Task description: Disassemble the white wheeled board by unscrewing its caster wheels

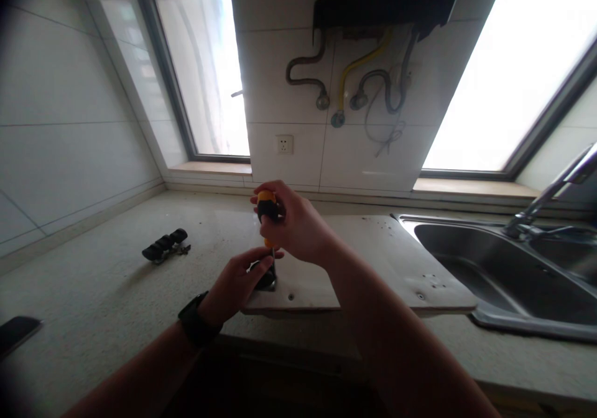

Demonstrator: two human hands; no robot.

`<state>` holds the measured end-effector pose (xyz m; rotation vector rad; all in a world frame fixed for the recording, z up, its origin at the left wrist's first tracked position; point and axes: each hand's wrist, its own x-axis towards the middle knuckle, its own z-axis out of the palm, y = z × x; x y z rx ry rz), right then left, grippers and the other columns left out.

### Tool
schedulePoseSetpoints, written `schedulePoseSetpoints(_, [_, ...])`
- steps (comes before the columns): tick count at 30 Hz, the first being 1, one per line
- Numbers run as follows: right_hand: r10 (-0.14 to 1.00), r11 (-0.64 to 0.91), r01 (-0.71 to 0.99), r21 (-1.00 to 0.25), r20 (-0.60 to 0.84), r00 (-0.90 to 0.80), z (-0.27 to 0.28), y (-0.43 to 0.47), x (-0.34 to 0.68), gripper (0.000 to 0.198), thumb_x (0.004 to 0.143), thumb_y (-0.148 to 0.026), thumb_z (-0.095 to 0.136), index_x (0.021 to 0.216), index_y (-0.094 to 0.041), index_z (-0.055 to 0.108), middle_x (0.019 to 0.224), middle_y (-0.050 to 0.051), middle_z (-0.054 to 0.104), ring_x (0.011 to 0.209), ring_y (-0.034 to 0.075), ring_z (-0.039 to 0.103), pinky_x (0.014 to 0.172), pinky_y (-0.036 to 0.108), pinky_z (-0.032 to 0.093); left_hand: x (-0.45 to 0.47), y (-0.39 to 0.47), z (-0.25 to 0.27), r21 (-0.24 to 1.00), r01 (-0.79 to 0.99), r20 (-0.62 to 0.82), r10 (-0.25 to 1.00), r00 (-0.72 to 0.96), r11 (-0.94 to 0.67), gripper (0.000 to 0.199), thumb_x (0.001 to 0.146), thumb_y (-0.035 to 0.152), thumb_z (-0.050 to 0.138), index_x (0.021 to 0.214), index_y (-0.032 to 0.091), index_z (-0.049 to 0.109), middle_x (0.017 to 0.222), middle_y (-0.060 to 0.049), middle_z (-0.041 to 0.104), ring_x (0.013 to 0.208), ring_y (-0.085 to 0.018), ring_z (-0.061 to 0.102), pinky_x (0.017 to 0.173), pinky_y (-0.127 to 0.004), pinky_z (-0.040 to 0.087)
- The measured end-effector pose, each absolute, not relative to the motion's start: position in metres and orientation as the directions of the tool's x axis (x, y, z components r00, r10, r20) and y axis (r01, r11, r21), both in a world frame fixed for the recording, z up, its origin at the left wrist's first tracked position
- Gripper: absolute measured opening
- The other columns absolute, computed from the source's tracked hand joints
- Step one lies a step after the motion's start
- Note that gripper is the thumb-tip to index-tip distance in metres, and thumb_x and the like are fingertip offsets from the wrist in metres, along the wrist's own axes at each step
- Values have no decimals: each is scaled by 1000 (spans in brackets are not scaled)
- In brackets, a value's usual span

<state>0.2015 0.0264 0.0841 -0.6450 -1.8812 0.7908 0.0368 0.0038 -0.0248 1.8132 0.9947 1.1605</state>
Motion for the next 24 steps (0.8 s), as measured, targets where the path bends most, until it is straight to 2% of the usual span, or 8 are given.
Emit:
schedulePoseSetpoints(3, [722, 689, 229, -687, 630, -285, 86, 25, 199, 19, 84, -30, 71, 101, -22, 65, 116, 8, 62, 93, 18, 64, 72, 31, 57, 38, 5, -25, 888, 192, 358, 890, 282, -418, 28, 101, 39, 55, 112, 21, 74, 117, -7, 77, 114, -23, 69, 106, -42, 52])
schedulePoseSetpoints(6, [719, 690, 353, -632, 656, -231, 87, 22, 197, 30, 75, -43, 83, 93, -22, 71, 101, 5, 62, 83, 17, 61, 68, 30, 54, 38, 5, -24, 867, 239, 372, 887, 274, -437, 27, 100, 38, 57, 108, 21, 75, 114, -7, 77, 110, -23, 70, 103, -41, 53])
schedulePoseSetpoints(9, [774, 631, 318, -707, 604, -191, 90, 20, 198, 43, 70, -40, 87, 104, -22, 70, 89, 2, 66, 72, 15, 61, 65, 31, 53, 38, 4, -23, 861, 258, 379, 891, 252, -439, 25, 99, 37, 58, 106, 21, 76, 111, -7, 78, 107, -23, 70, 99, -40, 53])
schedulePoseSetpoints(11, [795, 606, 281, -744, 579, -182, 92, 18, 201, 45, 71, -36, 86, 109, -21, 67, 90, 2, 69, 71, 15, 64, 65, 32, 55, 39, 5, -22, 872, 244, 369, 898, 240, -424, 23, 98, 37, 60, 104, 21, 76, 108, -6, 78, 103, -22, 70, 96, -38, 54])
schedulePoseSetpoints(14, [772, 632, 257, -731, 568, -284, 96, 16, 207, 37, 79, -25, 75, 114, -19, 65, 101, 6, 71, 82, 18, 69, 76, 36, 58, 41, 7, -22, 897, 211, 342, 912, 224, -388, 23, 95, 38, 63, 99, 20, 76, 103, -6, 79, 95, -21, 70, 87, -36, 54])
schedulePoseSetpoints(18, [730, 663, 252, -705, 535, -424, 101, 13, 212, 38, 79, -14, 66, 117, -19, 64, 111, 8, 71, 100, 21, 68, 90, 37, 55, 42, 10, -22, 914, 215, 310, 934, 181, -345, 24, 88, 41, 71, 90, 18, 76, 91, -7, 78, 84, -20, 68, 77, -33, 51])
schedulePoseSetpoints(22, [759, 646, 346, -681, 527, -382, 101, 13, 208, 35, 86, -33, 69, 119, -22, 66, 99, 5, 67, 83, 17, 65, 78, 34, 55, 42, 11, -22, 897, 261, 328, 933, 150, -357, 22, 86, 39, 73, 85, 18, 76, 81, -5, 75, 73, -17, 61, 69, -30, 46])
schedulePoseSetpoints(24, [762, 647, 394, -653, 559, -327, 100, 14, 207, 43, 82, -44, 76, 119, -23, 69, 100, 5, 65, 77, 15, 62, 75, 33, 53, 42, 12, -22, 886, 276, 344, 927, 147, -372, 21, 86, 38, 73, 82, 18, 75, 78, -4, 73, 70, -16, 57, 67, -29, 44])
